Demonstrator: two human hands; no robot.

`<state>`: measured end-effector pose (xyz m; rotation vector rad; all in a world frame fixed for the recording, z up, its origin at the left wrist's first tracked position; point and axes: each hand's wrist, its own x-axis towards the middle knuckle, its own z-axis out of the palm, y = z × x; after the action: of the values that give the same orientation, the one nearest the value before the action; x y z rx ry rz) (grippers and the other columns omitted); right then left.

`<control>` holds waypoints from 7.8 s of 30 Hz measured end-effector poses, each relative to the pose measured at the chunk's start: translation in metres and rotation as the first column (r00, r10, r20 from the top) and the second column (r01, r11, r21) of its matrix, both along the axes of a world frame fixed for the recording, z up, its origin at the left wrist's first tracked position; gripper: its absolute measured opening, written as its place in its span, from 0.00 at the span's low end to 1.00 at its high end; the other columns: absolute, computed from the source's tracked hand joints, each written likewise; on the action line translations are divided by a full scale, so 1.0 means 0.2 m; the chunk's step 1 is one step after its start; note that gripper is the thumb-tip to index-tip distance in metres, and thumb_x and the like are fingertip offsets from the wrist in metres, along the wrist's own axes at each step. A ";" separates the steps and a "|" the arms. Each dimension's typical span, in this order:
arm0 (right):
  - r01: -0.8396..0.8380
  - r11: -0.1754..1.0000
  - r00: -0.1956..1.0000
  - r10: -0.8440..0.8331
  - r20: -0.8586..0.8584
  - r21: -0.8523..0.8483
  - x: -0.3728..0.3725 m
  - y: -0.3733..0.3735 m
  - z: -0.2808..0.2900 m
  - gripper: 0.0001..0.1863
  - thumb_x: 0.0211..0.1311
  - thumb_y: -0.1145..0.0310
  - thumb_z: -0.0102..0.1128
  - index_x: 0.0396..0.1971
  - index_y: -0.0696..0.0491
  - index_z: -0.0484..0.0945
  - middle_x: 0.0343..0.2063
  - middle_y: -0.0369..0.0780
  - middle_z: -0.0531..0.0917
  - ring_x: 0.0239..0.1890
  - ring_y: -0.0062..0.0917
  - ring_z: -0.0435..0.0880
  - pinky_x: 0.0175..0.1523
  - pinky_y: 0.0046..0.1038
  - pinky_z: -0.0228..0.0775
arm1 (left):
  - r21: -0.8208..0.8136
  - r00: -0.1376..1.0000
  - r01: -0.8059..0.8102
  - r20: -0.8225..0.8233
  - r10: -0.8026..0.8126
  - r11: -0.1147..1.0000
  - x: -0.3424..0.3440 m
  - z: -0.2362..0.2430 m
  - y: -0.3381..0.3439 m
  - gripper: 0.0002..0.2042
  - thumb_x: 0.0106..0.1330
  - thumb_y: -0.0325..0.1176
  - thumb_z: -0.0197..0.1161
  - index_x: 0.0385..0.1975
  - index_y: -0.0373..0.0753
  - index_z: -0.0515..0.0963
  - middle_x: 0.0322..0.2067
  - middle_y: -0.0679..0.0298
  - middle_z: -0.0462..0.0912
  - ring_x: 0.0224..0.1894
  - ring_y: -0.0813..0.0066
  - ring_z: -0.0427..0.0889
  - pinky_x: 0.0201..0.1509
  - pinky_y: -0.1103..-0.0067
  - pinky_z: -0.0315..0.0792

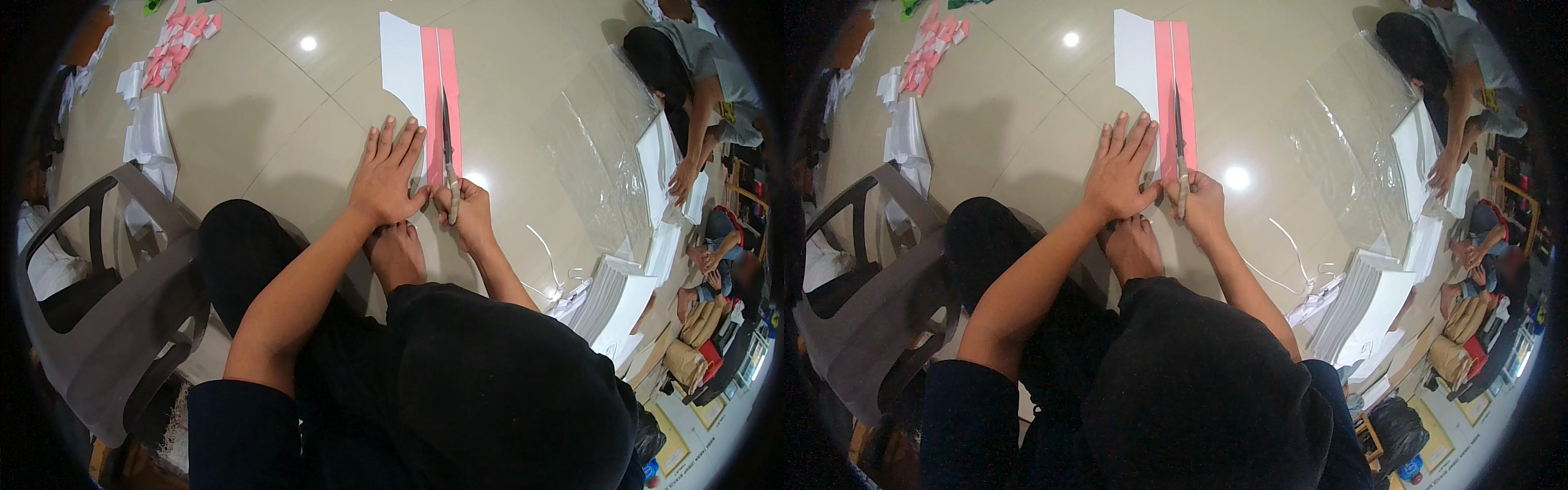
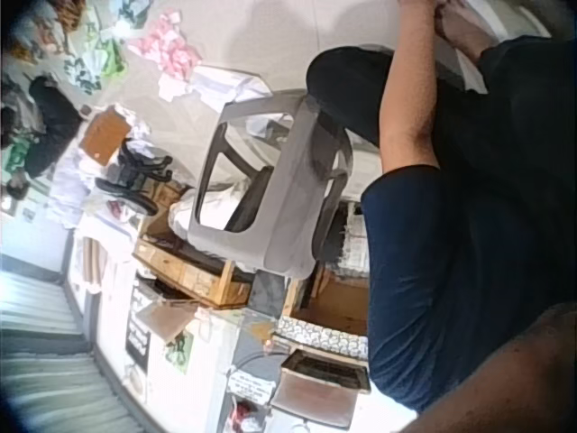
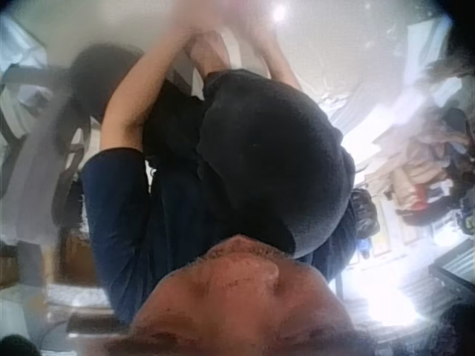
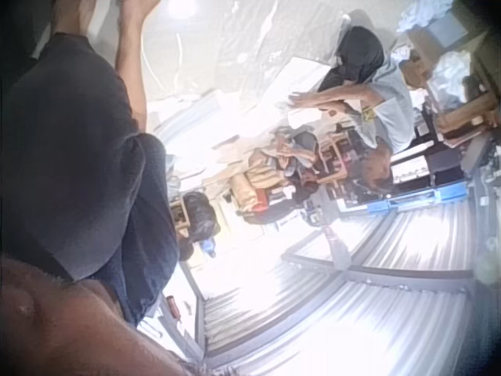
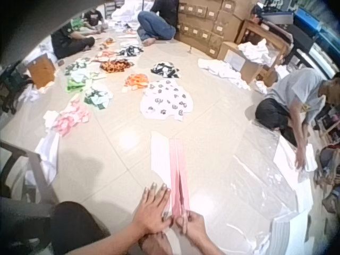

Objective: The person sits on the floor and uses scissors to cut a piece of pink and white fabric into strips. The person holds the fabric with one hand and cuts along the lines with the other hand.

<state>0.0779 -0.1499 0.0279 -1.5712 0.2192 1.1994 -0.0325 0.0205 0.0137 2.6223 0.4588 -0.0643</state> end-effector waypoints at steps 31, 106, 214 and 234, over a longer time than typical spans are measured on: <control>-0.016 1.000 1.000 0.016 0.022 0.012 0.08 0.07 -0.03 0.12 0.68 0.67 0.78 0.37 0.58 0.83 0.26 0.36 0.87 0.18 0.16 0.79 0.22 0.21 0.67 | -0.004 0.999 -0.009 0.039 0.009 1.000 0.00 -0.01 0.00 0.53 0.63 0.54 0.69 0.88 0.41 0.56 0.88 0.54 0.53 0.90 0.40 0.44 0.91 0.46 0.37; -0.014 0.999 0.999 0.012 0.041 0.033 0.26 0.26 -0.01 0.12 0.68 0.68 0.77 0.34 0.57 0.80 0.24 0.34 0.82 0.20 0.18 0.77 0.27 0.24 0.71 | -0.006 1.000 -0.011 0.024 0.011 1.000 0.00 -0.01 0.00 0.52 0.64 0.56 0.67 0.88 0.42 0.56 0.88 0.55 0.53 0.90 0.41 0.43 0.92 0.46 0.36; -0.060 0.997 0.994 0.054 0.100 0.049 0.50 0.46 -0.06 0.15 0.69 0.64 0.80 0.37 0.60 0.83 0.23 0.36 0.82 0.19 0.19 0.79 0.23 0.24 0.69 | -0.048 0.978 0.176 0.123 -0.169 0.983 0.03 -0.03 -0.04 0.44 0.74 0.54 0.64 0.84 0.34 0.61 0.86 0.47 0.56 0.88 0.33 0.48 0.89 0.42 0.41; -0.084 0.996 0.989 0.082 0.124 0.011 0.53 0.47 -0.09 0.13 0.68 0.67 0.78 0.35 0.57 0.82 0.22 0.35 0.80 0.20 0.19 0.79 0.18 0.28 0.67 | -0.057 0.966 0.260 0.020 -0.259 0.964 0.04 -0.02 -0.15 0.43 0.76 0.56 0.59 0.85 0.36 0.60 0.83 0.50 0.63 0.88 0.38 0.47 0.90 0.45 0.42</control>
<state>0.1844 -0.0563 0.0102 -1.6479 0.0636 1.1598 -0.0249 -0.0089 0.0089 2.6076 0.1039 -0.1448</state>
